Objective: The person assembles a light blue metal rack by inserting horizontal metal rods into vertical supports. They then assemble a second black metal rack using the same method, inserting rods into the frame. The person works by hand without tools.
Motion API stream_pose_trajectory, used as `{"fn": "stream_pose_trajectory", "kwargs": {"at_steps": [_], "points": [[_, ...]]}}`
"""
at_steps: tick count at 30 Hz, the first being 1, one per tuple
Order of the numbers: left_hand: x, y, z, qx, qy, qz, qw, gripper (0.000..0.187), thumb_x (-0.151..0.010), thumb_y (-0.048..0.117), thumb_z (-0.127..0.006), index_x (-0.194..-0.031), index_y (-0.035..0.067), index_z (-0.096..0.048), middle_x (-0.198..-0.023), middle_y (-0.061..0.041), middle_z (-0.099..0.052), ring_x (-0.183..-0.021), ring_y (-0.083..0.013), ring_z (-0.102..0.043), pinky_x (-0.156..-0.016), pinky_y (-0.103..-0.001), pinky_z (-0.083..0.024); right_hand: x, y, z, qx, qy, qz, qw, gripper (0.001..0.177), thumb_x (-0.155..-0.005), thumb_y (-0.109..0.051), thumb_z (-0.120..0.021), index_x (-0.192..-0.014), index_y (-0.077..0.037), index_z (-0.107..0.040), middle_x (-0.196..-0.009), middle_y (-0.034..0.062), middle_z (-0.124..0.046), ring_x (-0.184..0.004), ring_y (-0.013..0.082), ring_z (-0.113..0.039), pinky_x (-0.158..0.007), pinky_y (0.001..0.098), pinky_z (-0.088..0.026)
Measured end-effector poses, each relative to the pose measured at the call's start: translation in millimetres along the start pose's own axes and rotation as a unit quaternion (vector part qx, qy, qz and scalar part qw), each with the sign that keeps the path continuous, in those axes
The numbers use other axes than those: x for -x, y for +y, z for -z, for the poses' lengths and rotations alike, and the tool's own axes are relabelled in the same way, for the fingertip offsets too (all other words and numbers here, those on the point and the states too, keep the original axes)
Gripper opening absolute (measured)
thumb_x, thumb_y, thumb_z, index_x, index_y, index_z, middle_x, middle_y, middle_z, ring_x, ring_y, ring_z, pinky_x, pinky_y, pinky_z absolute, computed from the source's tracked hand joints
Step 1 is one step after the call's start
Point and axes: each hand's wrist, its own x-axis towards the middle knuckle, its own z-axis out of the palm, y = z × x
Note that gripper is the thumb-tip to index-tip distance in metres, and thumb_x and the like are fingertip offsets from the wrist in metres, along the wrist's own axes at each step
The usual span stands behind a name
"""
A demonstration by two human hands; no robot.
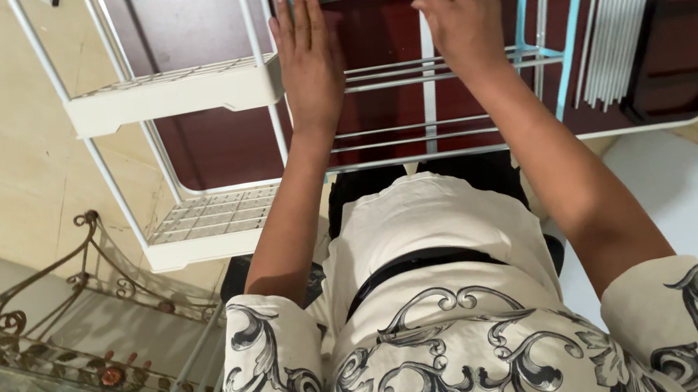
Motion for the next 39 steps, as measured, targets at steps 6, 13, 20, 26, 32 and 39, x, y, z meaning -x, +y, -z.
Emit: {"fn": "stream_pose_trajectory", "kwargs": {"at_steps": [6,13,20,26,32,39], "points": [[-11,24,-16,-0.033,-0.026,-0.090,0.995,0.054,-0.110,0.012,-0.058,-0.159,0.002,-0.038,-0.168,-0.015,-0.029,-0.159,-0.0328,-0.015,-0.130,-0.062,-0.006,40,42,30,0.055,0.003,-0.067,0.996,0.028,-0.107,-0.018,-0.073,-0.131,-0.004,-0.070,-0.146,0.0093,-0.065,-0.145,0.0318,-0.048,-0.124,0.0607,-0.018],[-23,66,-37,-0.030,-0.060,-0.125,0.990,0.054,-0.106,0.010,-0.058,-0.157,0.004,-0.041,-0.167,-0.012,-0.034,-0.158,-0.0325,-0.019,-0.129,-0.064,-0.004,83,74,59,-0.023,0.047,-0.205,0.977,0.040,-0.113,-0.010,-0.068,-0.150,-0.001,-0.059,-0.154,0.0134,-0.056,-0.145,0.0346,-0.048,-0.127,0.0496,-0.030],[-33,105,-60,-0.010,-0.041,-0.137,0.990,0.052,-0.107,0.011,-0.058,-0.155,0.006,-0.041,-0.163,-0.012,-0.039,-0.156,-0.0344,-0.024,-0.127,-0.067,-0.005,98,106,53,-0.089,0.096,-0.307,0.943,0.045,-0.104,-0.012,-0.074,-0.144,0.002,-0.060,-0.134,0.0173,-0.067,-0.117,0.0282,-0.067,-0.101,0.0400,-0.055],[-48,140,-77,-0.061,-0.036,-0.184,0.980,0.061,-0.098,0.002,-0.058,-0.156,0.011,-0.041,-0.162,-0.007,-0.043,-0.152,-0.0297,-0.035,-0.124,-0.068,-0.004,84,121,48,-0.190,0.085,-0.330,0.921,0.043,-0.096,-0.014,-0.083,-0.133,0.003,-0.068,-0.117,0.0154,-0.074,-0.090,0.0210,-0.074,-0.073,0.0300,-0.061],[-68,178,-98,-0.032,-0.069,-0.192,0.978,0.064,-0.095,0.001,-0.061,-0.155,0.010,-0.043,-0.157,-0.005,-0.049,-0.145,-0.0276,-0.046,-0.124,-0.068,-0.006,77,122,53,-0.206,0.053,-0.325,0.921,0.038,-0.097,-0.014,-0.082,-0.129,0.002,-0.071,-0.108,0.0154,-0.075,-0.085,0.0196,-0.073,-0.072,0.0294,-0.060],[-79,194,-117,-0.003,-0.051,-0.190,0.980,0.061,-0.089,-0.001,-0.064,-0.147,0.016,-0.054,-0.142,-0.001,-0.063,-0.126,-0.0218,-0.060,-0.124,-0.064,-0.013,72,130,54,-0.207,0.042,-0.310,0.927,0.031,-0.096,-0.011,-0.081,-0.123,0.002,-0.075,-0.098,0.0119,-0.076,-0.082,0.0175,-0.072,-0.072,0.0290,-0.059]]}}
